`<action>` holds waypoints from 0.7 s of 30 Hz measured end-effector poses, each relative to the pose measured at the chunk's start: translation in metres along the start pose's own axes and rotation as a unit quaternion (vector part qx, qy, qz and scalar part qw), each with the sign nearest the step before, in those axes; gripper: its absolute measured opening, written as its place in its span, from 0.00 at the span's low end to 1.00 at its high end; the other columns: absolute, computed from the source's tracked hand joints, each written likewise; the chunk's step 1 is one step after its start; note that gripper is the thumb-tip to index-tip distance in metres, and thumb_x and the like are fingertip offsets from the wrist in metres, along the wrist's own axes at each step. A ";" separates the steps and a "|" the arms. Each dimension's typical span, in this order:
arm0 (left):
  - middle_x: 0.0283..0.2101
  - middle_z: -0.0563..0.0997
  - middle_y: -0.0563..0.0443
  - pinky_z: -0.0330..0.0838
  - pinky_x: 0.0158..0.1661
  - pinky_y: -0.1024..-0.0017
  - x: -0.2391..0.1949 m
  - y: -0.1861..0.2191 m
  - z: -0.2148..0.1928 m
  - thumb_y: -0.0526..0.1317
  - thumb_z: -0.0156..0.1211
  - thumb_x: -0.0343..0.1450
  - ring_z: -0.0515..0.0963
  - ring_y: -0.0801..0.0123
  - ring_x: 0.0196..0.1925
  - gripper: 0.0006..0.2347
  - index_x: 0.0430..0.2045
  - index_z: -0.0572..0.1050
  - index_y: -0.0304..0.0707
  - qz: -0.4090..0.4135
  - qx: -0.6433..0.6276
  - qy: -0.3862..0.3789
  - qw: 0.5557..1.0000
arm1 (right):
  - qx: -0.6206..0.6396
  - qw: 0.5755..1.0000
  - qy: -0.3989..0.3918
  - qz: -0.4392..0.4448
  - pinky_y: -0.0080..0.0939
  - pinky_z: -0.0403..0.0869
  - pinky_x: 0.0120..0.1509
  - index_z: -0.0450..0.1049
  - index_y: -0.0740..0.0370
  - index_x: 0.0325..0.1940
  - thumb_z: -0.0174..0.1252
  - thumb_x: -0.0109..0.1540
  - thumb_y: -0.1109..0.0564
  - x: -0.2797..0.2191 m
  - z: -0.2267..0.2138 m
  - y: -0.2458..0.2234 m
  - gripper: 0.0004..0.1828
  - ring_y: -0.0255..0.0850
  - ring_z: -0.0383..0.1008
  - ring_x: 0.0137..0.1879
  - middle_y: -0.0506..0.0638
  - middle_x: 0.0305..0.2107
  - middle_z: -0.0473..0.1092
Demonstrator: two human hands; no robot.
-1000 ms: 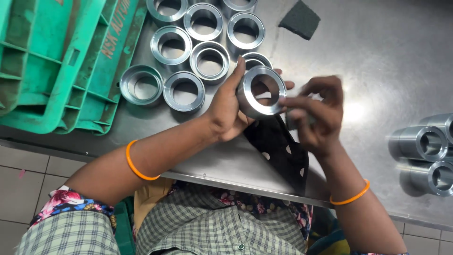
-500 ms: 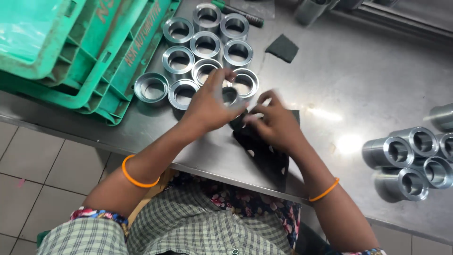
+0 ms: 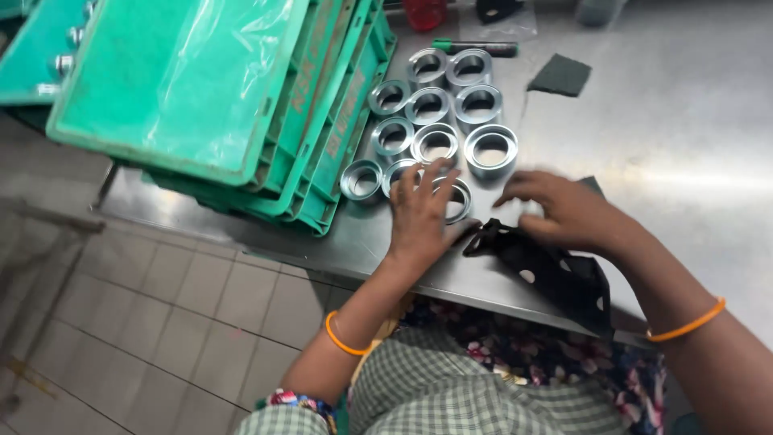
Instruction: Cleaning and inspecting metal ring components using a cloth and foam pads at a metal table.
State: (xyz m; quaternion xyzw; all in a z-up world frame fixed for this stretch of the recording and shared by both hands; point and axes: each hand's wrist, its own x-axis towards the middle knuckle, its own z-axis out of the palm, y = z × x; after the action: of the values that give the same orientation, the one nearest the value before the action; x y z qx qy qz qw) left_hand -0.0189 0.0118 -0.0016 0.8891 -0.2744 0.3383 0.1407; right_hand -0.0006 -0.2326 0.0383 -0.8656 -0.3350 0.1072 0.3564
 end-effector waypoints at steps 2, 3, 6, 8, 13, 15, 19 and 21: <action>0.63 0.67 0.46 0.58 0.61 0.47 -0.004 -0.005 -0.003 0.52 0.77 0.56 0.67 0.45 0.65 0.36 0.57 0.69 0.42 -0.049 -0.028 -0.034 0.998 | -0.131 0.988 0.077 0.033 0.45 0.74 0.57 0.80 0.54 0.52 0.57 0.55 0.56 0.000 0.002 -0.007 0.21 0.47 0.74 0.51 0.49 0.51 0.75; 0.63 0.65 0.44 0.56 0.63 0.46 -0.007 -0.005 -0.001 0.52 0.78 0.55 0.65 0.44 0.66 0.39 0.60 0.67 0.40 -0.109 -0.053 -0.063 0.991 | -0.267 0.952 0.138 0.058 0.46 0.71 0.63 0.77 0.53 0.56 0.58 0.59 0.55 -0.002 0.001 -0.010 0.20 0.50 0.69 0.55 0.47 0.56 0.72; 0.62 0.65 0.43 0.48 0.64 0.38 -0.014 -0.017 -0.010 0.53 0.79 0.53 0.65 0.49 0.67 0.44 0.62 0.61 0.36 -0.162 -0.073 -0.115 0.977 | -0.238 0.935 0.255 -0.067 0.51 0.68 0.64 0.73 0.59 0.64 0.58 0.61 0.56 0.014 0.016 -0.001 0.26 0.55 0.66 0.60 0.53 0.58 0.71; 0.63 0.65 0.43 0.48 0.66 0.38 -0.021 -0.026 -0.013 0.52 0.77 0.57 0.65 0.49 0.67 0.43 0.65 0.59 0.37 -0.148 -0.082 -0.129 0.977 | -0.300 0.910 0.272 -0.093 0.52 0.67 0.63 0.73 0.61 0.64 0.59 0.60 0.54 0.026 0.028 0.002 0.28 0.58 0.66 0.61 0.54 0.58 0.71; 0.56 0.70 0.38 0.46 0.64 0.38 -0.020 -0.050 -0.020 0.42 0.72 0.63 0.67 0.46 0.63 0.38 0.69 0.60 0.45 -0.109 -0.038 -0.156 0.981 | -0.321 0.911 0.253 -0.050 0.55 0.65 0.64 0.73 0.63 0.61 0.63 0.59 0.54 0.036 0.035 0.011 0.27 0.61 0.66 0.60 0.56 0.50 0.71; 0.46 0.76 0.51 0.46 0.76 0.44 -0.023 -0.060 -0.015 0.26 0.59 0.68 0.75 0.58 0.56 0.34 0.72 0.63 0.51 -0.104 -0.010 -0.210 0.972 | -0.253 0.943 0.212 0.045 0.49 0.69 0.60 0.75 0.61 0.51 0.62 0.59 0.60 0.030 0.029 0.014 0.16 0.60 0.67 0.60 0.52 0.49 0.73; 0.39 0.76 0.49 0.50 0.70 0.44 -0.018 -0.055 -0.041 0.24 0.58 0.61 0.75 0.54 0.52 0.32 0.63 0.68 0.50 -0.084 -0.150 -0.142 0.975 | -0.114 0.962 0.242 0.060 0.51 0.68 0.60 0.77 0.59 0.49 0.64 0.59 0.61 0.030 0.014 0.006 0.14 0.54 0.69 0.52 0.50 0.39 0.76; 0.43 0.74 0.47 0.61 0.58 0.55 -0.023 -0.040 -0.039 0.28 0.63 0.63 0.72 0.53 0.49 0.28 0.60 0.70 0.50 -0.130 -0.263 -0.045 0.955 | -0.138 0.942 0.307 0.012 0.50 0.68 0.60 0.75 0.61 0.47 0.66 0.58 0.62 0.038 0.005 0.010 0.14 0.55 0.69 0.55 0.52 0.40 0.74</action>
State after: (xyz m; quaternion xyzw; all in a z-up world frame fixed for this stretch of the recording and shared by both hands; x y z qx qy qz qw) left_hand -0.0302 0.0703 0.0086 0.8629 -0.2414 0.1928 0.4000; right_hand 0.0309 -0.2098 0.0299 -0.9009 -0.2108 -0.2071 0.3179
